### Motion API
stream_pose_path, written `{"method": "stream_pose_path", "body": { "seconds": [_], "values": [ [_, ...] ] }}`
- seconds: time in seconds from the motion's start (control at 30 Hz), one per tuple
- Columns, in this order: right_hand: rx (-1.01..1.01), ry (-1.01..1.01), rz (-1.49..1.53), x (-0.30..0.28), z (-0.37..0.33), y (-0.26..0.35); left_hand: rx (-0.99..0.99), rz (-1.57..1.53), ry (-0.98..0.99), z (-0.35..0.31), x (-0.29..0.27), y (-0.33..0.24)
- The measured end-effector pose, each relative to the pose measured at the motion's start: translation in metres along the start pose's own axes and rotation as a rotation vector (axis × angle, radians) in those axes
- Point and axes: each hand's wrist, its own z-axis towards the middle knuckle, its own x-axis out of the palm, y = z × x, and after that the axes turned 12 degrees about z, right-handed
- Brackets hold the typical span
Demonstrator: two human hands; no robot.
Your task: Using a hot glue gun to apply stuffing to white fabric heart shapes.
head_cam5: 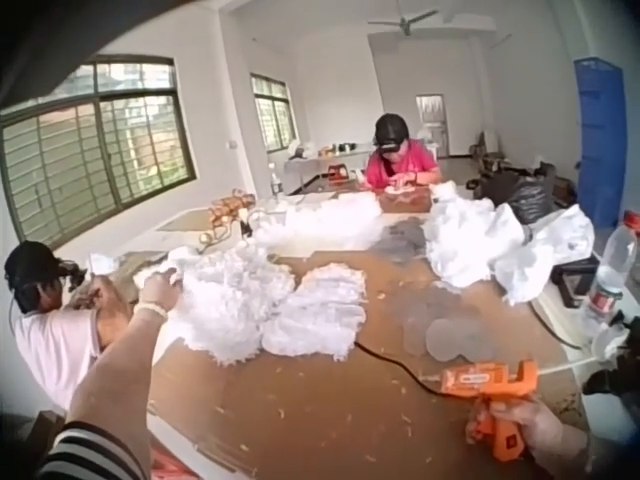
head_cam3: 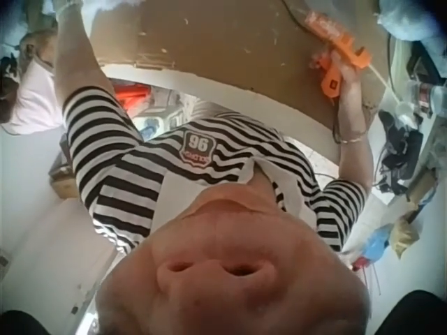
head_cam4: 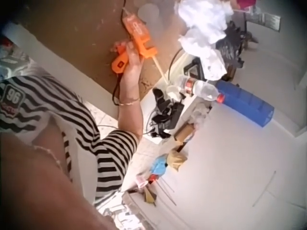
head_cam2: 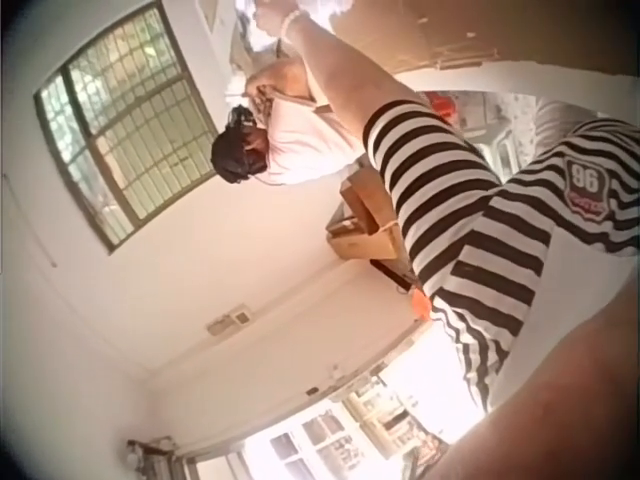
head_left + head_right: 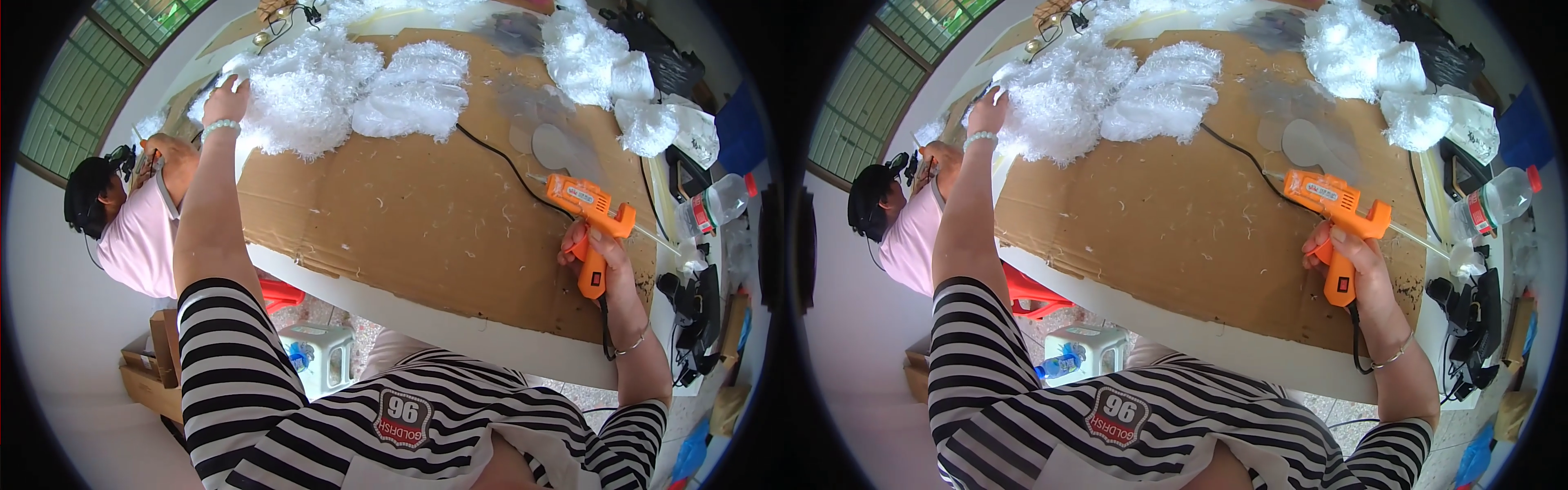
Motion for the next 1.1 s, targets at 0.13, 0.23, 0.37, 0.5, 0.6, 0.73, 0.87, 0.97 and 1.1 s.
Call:
{"method": "stream_pose_path", "body": {
  "seconds": [0.13,0.23,0.37,0.5,0.6,0.73,0.87,0.97,1.1],
  "values": [
    [0.015,-0.007,-0.013,0.006,-0.001,0.002,-0.024,-0.190,-0.254,0.002,-0.009,0.017],
    [0.003,-0.005,-0.009,-0.001,-0.002,0.002,0.222,-0.275,-0.559,-0.028,-0.053,-0.038],
    [-0.017,0.045,-0.022,-0.003,0.001,0.003,0.684,-0.391,-0.522,-0.077,-0.088,-0.116],
    [-0.032,0.031,-0.010,0.003,0.000,0.004,0.870,-0.489,-0.252,-0.111,-0.081,-0.171],
    [-0.028,0.038,-0.022,0.000,0.000,0.005,1.032,-0.498,-0.123,-0.125,-0.076,-0.195],
    [-0.029,0.051,-0.006,-0.002,0.000,0.004,0.831,-0.511,0.253,-0.141,-0.083,-0.220],
    [-0.031,0.067,-0.023,-0.001,0.001,0.005,0.859,-0.617,0.067,-0.123,-0.055,-0.223],
    [-0.031,0.086,-0.030,-0.001,0.000,0.006,0.717,-0.716,0.036,-0.116,-0.061,-0.224],
    [-0.022,0.110,-0.030,-0.002,0.000,0.005,0.520,-0.901,0.123,-0.108,-0.079,-0.217]
  ]
}}
